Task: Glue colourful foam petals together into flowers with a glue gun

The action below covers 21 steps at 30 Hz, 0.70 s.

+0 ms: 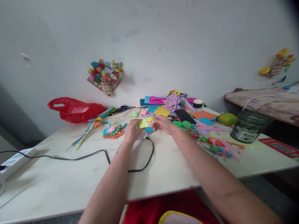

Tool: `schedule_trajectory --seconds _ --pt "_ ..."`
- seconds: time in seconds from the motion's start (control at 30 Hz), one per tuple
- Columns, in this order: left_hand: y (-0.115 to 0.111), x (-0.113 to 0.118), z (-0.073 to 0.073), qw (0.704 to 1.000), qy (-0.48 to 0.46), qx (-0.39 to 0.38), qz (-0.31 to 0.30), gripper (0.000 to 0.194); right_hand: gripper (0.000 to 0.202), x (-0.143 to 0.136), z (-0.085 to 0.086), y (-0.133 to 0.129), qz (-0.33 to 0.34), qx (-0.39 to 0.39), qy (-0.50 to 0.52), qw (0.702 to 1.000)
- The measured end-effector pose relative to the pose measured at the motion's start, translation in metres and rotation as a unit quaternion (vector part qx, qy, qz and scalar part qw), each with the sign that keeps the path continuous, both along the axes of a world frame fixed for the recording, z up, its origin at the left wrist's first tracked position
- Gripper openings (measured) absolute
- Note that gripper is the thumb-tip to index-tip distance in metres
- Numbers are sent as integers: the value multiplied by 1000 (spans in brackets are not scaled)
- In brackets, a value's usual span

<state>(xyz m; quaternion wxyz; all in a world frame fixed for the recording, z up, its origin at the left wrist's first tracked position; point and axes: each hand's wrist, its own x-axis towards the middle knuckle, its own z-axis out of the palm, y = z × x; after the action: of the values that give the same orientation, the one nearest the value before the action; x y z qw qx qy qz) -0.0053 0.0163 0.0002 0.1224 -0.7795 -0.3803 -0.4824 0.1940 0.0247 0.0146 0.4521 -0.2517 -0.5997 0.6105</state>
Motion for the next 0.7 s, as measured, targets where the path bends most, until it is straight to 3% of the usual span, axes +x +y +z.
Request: schedule_trajectory --seconds 0.37,0.7 --pt "-2 1 1 1000 3 -10 -2 35 28 -1 0 4 -86 -18 1 996" --pt "-3 1 2 1000 5 -20 -1 34 20 0 0 3 -71 -43 13 996"
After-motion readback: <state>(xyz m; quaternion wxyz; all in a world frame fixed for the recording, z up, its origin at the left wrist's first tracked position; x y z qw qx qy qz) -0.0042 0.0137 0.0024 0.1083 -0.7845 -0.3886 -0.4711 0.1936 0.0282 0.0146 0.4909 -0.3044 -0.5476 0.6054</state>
